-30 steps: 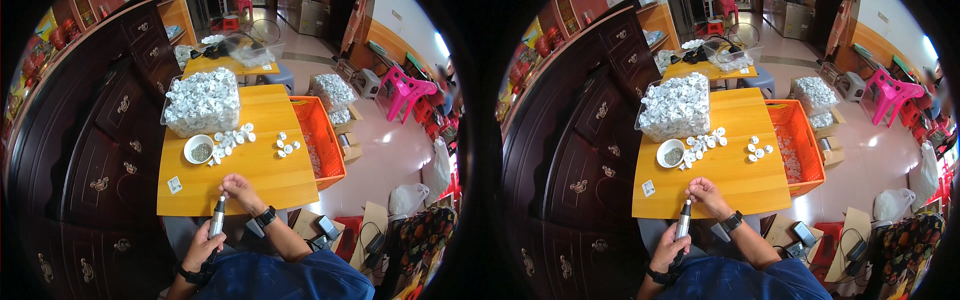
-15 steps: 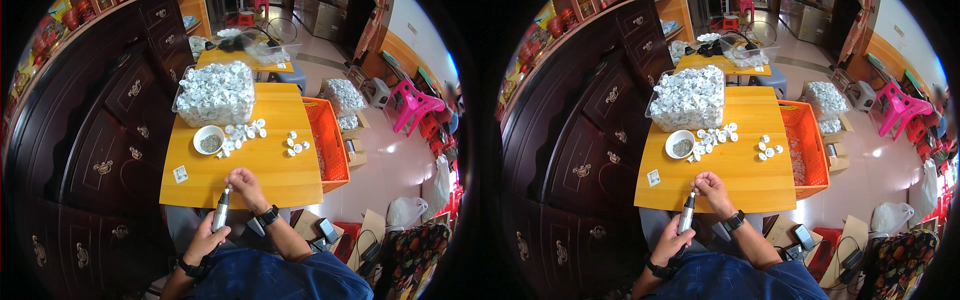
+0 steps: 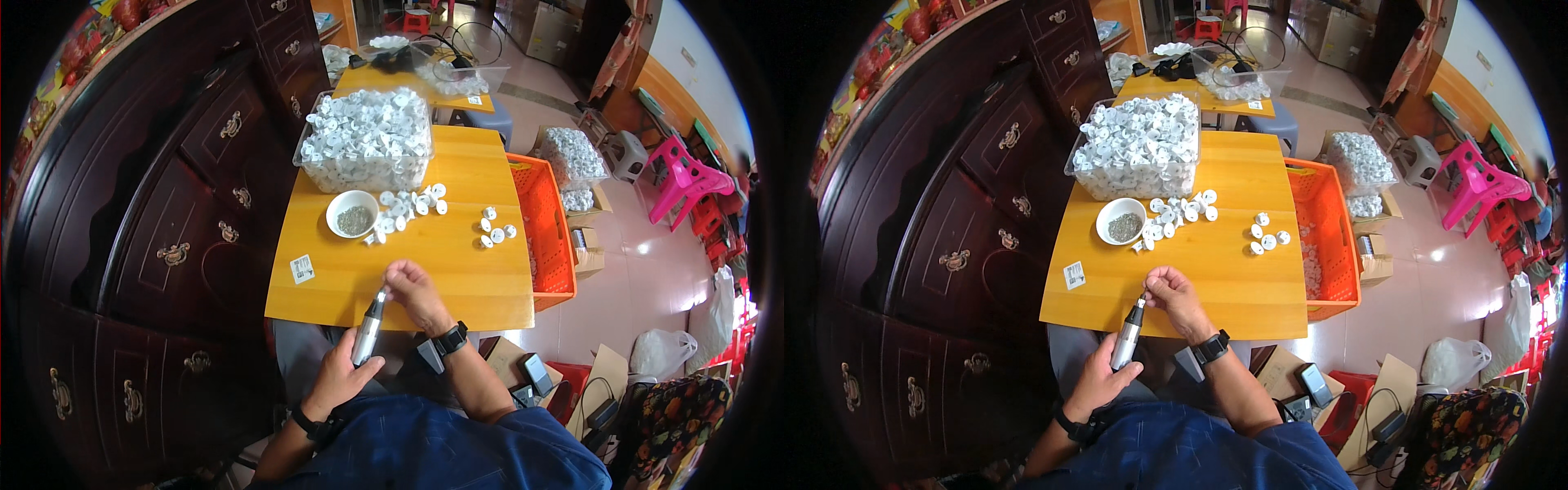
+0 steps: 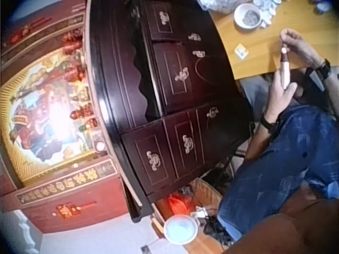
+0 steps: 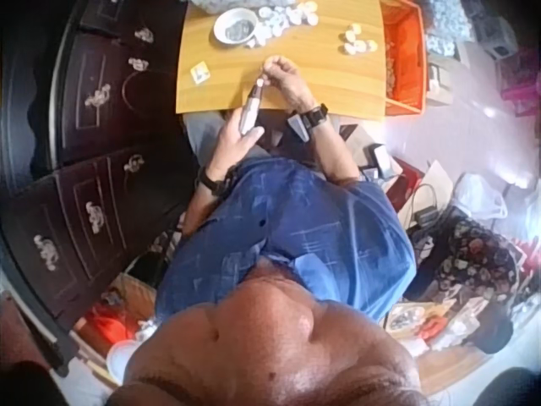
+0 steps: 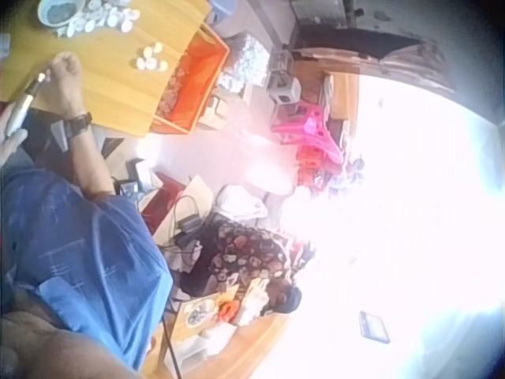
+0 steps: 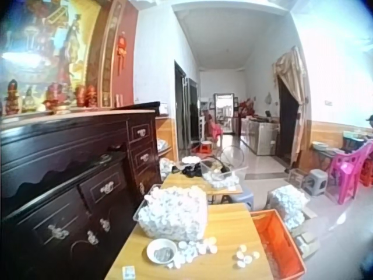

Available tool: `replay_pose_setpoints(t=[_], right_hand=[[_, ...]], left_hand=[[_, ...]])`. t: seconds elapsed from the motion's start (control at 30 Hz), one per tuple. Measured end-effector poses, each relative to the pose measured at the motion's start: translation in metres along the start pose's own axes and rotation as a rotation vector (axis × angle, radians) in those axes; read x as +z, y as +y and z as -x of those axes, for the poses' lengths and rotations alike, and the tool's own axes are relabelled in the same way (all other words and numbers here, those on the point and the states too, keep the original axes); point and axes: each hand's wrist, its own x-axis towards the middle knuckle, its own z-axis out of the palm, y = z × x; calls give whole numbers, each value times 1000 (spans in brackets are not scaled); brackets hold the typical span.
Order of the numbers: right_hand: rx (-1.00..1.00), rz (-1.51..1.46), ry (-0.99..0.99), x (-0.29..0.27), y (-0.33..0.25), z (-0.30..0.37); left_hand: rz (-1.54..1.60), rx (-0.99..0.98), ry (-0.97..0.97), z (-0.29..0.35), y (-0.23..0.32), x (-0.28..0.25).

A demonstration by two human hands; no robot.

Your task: Using an electric screwdriver to attach screws to small white plastic housings for assembly.

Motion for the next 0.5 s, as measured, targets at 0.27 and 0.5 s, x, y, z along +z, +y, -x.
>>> replay_pose_setpoints(t=[0.27, 0.5], right_hand=[[-12, 26, 56, 5, -1, 2], [25, 23, 62, 6, -6, 3]], left_hand=[[359, -204, -109, -3, 7, -2], [342, -180, -92, -5, 3, -1]])
